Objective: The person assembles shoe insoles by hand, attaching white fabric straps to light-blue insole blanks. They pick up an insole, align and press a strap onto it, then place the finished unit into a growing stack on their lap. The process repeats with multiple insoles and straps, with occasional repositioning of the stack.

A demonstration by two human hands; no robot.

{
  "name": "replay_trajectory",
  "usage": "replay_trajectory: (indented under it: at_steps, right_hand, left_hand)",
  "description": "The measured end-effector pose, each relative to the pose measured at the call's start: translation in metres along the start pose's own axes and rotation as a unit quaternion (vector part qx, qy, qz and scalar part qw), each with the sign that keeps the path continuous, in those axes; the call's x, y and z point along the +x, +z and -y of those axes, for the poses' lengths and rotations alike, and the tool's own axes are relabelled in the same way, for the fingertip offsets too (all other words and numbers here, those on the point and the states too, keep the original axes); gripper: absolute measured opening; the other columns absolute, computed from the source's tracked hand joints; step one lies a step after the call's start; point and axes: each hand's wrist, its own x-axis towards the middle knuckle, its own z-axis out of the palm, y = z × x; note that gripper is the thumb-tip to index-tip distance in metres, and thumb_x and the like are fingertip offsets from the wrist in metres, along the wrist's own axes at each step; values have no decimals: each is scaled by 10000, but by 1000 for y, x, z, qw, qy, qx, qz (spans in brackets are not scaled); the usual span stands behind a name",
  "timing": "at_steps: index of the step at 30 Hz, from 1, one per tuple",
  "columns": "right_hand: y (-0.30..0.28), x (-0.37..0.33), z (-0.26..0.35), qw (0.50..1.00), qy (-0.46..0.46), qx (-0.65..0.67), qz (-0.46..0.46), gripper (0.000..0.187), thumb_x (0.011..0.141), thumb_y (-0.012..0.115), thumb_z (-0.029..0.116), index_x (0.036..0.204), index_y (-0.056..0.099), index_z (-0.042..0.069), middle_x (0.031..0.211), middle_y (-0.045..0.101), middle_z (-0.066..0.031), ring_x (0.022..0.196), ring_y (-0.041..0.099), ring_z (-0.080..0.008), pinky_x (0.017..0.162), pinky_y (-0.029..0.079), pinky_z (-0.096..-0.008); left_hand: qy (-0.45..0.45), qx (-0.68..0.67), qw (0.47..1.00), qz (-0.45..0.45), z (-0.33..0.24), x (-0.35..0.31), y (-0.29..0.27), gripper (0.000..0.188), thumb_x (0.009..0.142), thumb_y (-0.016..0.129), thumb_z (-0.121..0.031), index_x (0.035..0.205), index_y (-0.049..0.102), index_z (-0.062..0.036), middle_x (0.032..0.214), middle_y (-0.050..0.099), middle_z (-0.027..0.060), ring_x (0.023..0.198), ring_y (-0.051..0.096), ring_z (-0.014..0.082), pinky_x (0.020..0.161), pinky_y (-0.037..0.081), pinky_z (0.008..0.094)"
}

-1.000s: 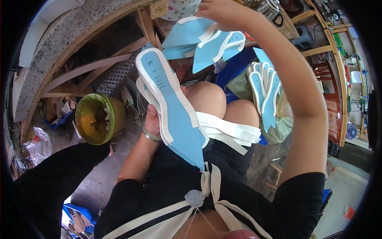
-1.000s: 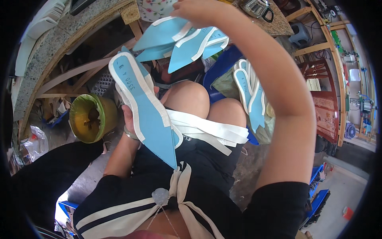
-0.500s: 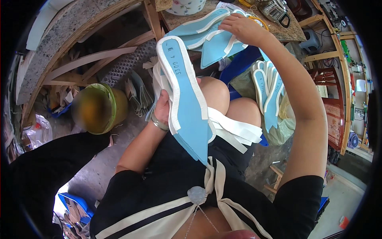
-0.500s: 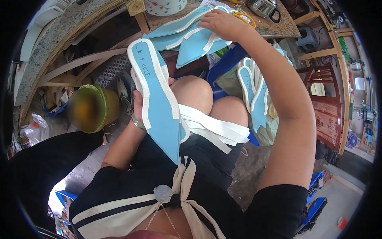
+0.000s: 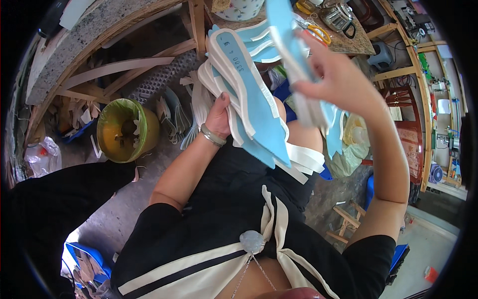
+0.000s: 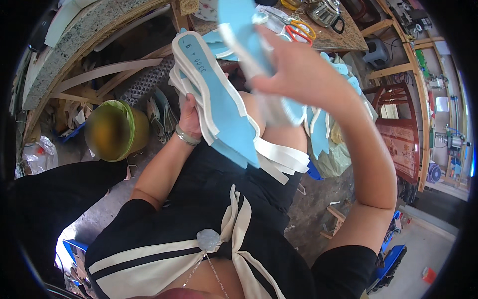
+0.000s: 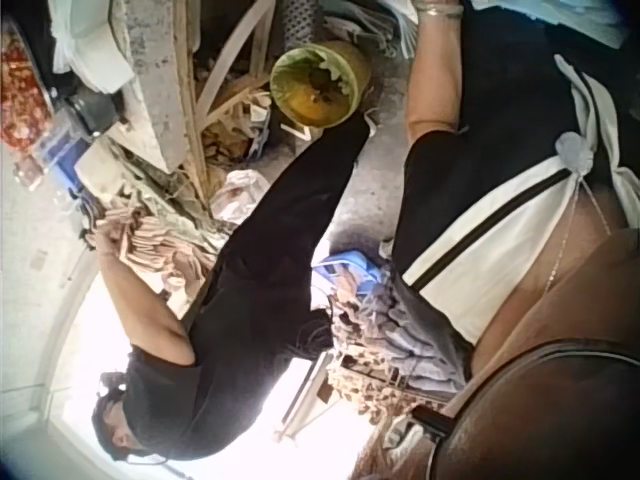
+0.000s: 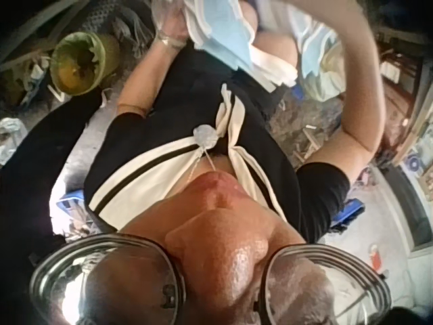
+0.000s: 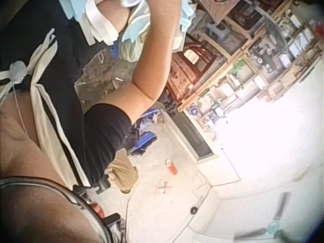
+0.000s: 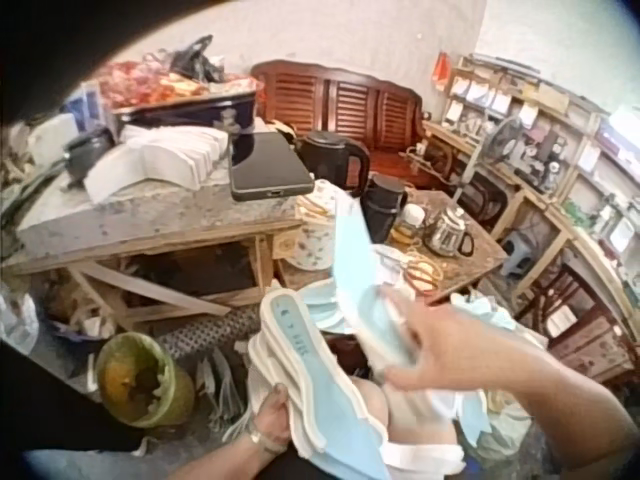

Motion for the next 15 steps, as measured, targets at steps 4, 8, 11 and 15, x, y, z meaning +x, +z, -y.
replay_trajectory:
  at_steps: [4, 8, 11, 15]
  right_hand:
    - [36, -11, 28, 999, -50, 20, -9, 786, 710, 683, 274, 1376, 386, -19, 784, 647, -221, 682, 635, -325, 678, 494, -386]
    - [56, -10, 34, 997, -65, -39, -14, 731, 725, 655, 274, 1333, 403, -44, 837, 639, -265, 769, 629, -416, 716, 496, -456]
    - [66, -12, 36, 995, -74, -62, -8, 770, 754, 686, 329, 1347, 367, -43, 873, 636, -256, 800, 629, -418, 725, 499, -454]
    - [65, -4, 43, 996, -80, -41, 21, 833, 754, 716, 478, 1335, 401, -30, 849, 646, -242, 788, 634, -409, 712, 500, -439]
  left_hand:
    - [-23, -12, 999, -33, 6, 0, 9, 708, 861, 667, -379, 1394, 352, -37, 1327, 519, 140, 1204, 532, 283, 1030, 438, 438]
    - [-15, -65, 997, -27, 9, -5, 23, 748, 849, 679, -376, 1422, 321, -53, 1388, 466, 137, 1260, 481, 295, 1074, 384, 453]
    - [-12, -27, 999, -17, 6, -8, 21, 815, 838, 670, -440, 1453, 275, -79, 1435, 414, 128, 1306, 427, 304, 1104, 339, 461]
    - [-28, 60, 997, -48, -4, -14, 19, 974, 773, 629, -636, 1491, 196, -142, 1492, 331, 114, 1363, 343, 302, 1122, 315, 471]
